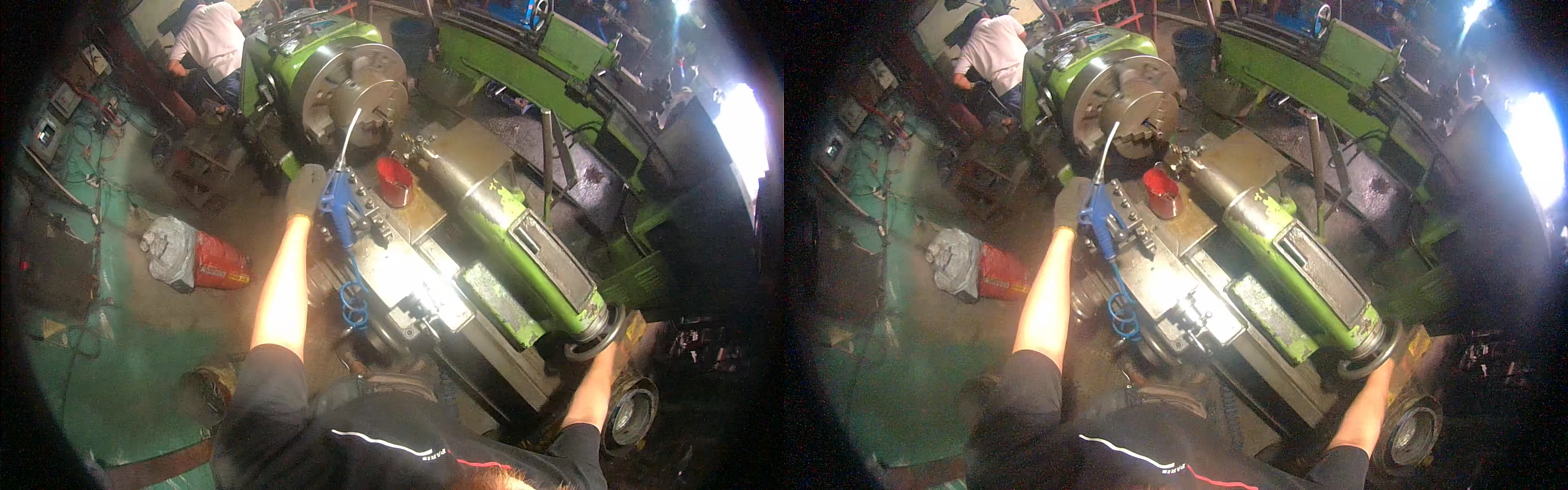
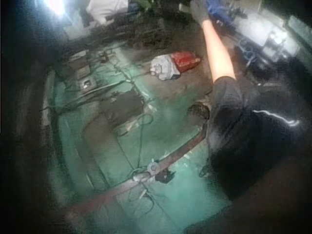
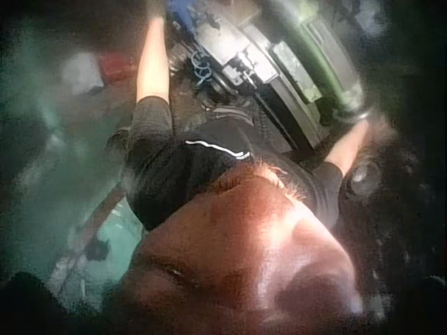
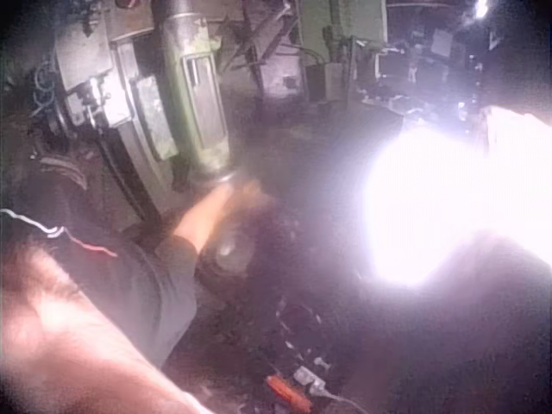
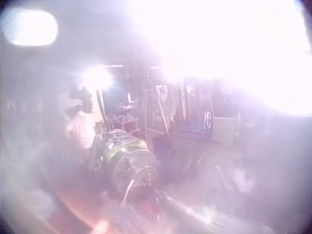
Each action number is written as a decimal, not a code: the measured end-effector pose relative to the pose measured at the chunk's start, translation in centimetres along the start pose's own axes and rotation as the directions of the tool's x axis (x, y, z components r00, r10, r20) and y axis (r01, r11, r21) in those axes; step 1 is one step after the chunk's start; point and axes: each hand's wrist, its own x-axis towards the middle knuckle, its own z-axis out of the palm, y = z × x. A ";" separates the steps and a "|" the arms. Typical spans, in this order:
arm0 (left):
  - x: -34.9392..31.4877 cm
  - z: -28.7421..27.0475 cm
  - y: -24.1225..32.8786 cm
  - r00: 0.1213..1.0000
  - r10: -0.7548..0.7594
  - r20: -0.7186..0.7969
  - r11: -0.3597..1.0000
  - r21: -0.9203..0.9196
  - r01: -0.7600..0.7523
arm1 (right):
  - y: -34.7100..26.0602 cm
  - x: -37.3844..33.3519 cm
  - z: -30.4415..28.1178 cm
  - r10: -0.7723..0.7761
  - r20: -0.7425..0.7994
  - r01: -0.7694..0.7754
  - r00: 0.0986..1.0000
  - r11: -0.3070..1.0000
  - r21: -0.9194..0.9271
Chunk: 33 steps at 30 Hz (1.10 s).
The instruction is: The person operates a green metal lathe, using a wrench to tighten the chuck and a pneumatic tool to adjust the tailstock. They then manually rotate the chuck and use a file to smooth the metal workpiece while the lathe is running.
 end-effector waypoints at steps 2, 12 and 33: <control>0.6 -0.6 -1.3 0.992 0.126 -0.028 0.990 0.059 -0.124 | -2.3 1.3 -5.0 -0.089 0.149 0.114 0.985 0.979 -0.170; -0.7 -2.9 2.8 0.998 -0.058 -0.021 0.996 -0.066 0.056 | -1.9 -13.7 -1.5 0.071 0.128 -0.145 0.989 0.600 0.787; 1.9 -1.0 0.3 0.986 0.140 0.093 0.976 0.155 -0.153 | -11.0 -16.7 -14.3 0.093 -0.429 0.183 0.898 0.809 0.559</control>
